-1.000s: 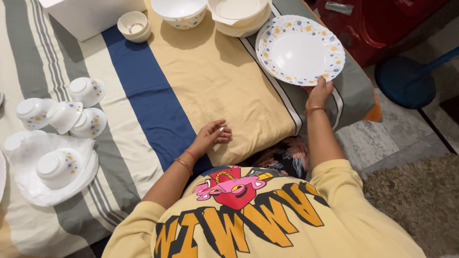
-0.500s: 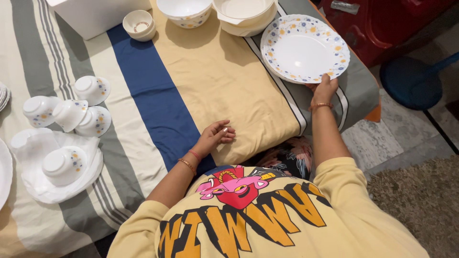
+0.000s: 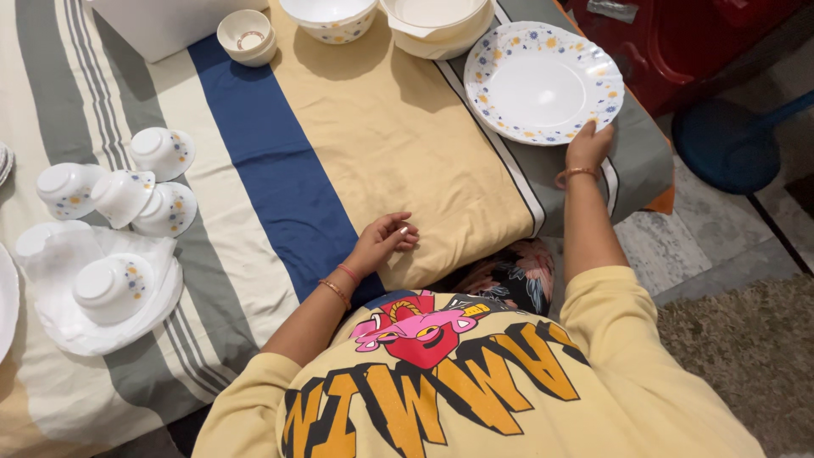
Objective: The person wipes several plates with a cloth and places them back on a table, then removes protective paper from a box.
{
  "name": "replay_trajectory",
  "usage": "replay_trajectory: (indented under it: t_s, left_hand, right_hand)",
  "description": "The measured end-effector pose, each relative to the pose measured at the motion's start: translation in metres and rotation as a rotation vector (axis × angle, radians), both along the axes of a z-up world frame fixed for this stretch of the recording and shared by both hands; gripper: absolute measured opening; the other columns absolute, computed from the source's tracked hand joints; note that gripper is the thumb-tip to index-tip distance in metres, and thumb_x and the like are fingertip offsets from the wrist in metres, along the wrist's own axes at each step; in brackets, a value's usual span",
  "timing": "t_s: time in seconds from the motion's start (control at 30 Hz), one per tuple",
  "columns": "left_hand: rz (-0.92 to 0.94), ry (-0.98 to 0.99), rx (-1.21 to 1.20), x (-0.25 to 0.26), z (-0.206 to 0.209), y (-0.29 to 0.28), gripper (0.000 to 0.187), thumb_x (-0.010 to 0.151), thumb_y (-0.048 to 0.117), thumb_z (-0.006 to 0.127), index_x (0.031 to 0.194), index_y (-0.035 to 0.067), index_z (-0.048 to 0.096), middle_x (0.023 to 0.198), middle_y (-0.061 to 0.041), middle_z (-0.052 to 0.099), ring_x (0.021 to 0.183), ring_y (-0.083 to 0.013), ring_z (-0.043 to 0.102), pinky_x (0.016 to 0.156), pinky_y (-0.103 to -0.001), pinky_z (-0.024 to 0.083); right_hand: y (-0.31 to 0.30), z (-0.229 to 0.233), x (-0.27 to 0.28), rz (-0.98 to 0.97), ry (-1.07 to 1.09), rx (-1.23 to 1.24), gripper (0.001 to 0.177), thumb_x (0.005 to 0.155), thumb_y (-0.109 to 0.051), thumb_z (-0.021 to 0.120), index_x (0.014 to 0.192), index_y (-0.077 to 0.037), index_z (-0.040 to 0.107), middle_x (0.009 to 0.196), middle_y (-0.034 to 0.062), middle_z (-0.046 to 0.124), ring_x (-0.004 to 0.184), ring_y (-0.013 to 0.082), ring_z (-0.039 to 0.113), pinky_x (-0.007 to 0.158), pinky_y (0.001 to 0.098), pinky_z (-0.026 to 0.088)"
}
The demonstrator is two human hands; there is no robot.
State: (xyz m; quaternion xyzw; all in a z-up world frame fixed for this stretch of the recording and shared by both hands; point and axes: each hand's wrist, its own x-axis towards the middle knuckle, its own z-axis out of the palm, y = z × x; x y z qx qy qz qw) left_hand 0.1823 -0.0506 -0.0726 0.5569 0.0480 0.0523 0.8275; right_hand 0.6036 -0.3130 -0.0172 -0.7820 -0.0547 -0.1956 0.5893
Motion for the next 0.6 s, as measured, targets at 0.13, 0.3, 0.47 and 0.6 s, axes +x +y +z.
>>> replay_trajectory:
  t_s: [0.13,0.3,0.47,0.6]
  left_hand:
    - [0.001,-0.006,-0.009,0.001,-0.002,-0.001,0.043,0.106,0.011,0.053,0.146,-0.002,0.045,0.121,-0.015,0.066,0.107,-0.0196,0.069,0.092,-0.032,0.059]
    - [-0.004,-0.016,0.016,0.000,0.000,-0.002,0.042,0.106,0.010,0.053,0.146,-0.002,0.046,0.121,-0.015,0.066,0.107,-0.0205,0.069,0.091,-0.032,0.058]
    - [-0.011,0.008,0.028,-0.001,0.001,-0.001,0.043,0.106,0.011,0.053,0.146,-0.002,0.046,0.121,-0.015,0.066,0.106,-0.0214,0.070,0.091,-0.032,0.059]
    - [-0.039,-0.021,-0.015,-0.002,-0.003,0.002,0.043,0.107,0.012,0.052,0.147,-0.002,0.045,0.123,-0.015,0.065,0.109,-0.0217,0.069,0.093,-0.032,0.058]
  right_hand:
    - [-0.006,-0.009,0.022,-0.061,-0.102,-0.107,0.029,0.101,-0.013,0.056,0.115,0.012,0.060,0.109,0.0261,0.072,0.098,0.0386,0.074,0.084,0.0427,0.057]
    - [-0.003,-0.006,0.016,-0.067,-0.020,-0.113,0.026,0.099,-0.013,0.063,0.113,0.008,0.065,0.108,0.0222,0.074,0.095,0.0337,0.076,0.080,0.0413,0.058]
    - [-0.003,-0.002,0.012,-0.119,0.036,-0.161,0.027,0.097,-0.017,0.068,0.111,0.005,0.066,0.107,0.0209,0.074,0.094,0.0332,0.075,0.080,0.0415,0.058]
    - [-0.005,0.004,0.008,-0.182,-0.030,-0.346,0.028,0.096,-0.022,0.073,0.106,0.004,0.070,0.105,0.0230,0.073,0.095,0.0401,0.071,0.081,0.0465,0.054]
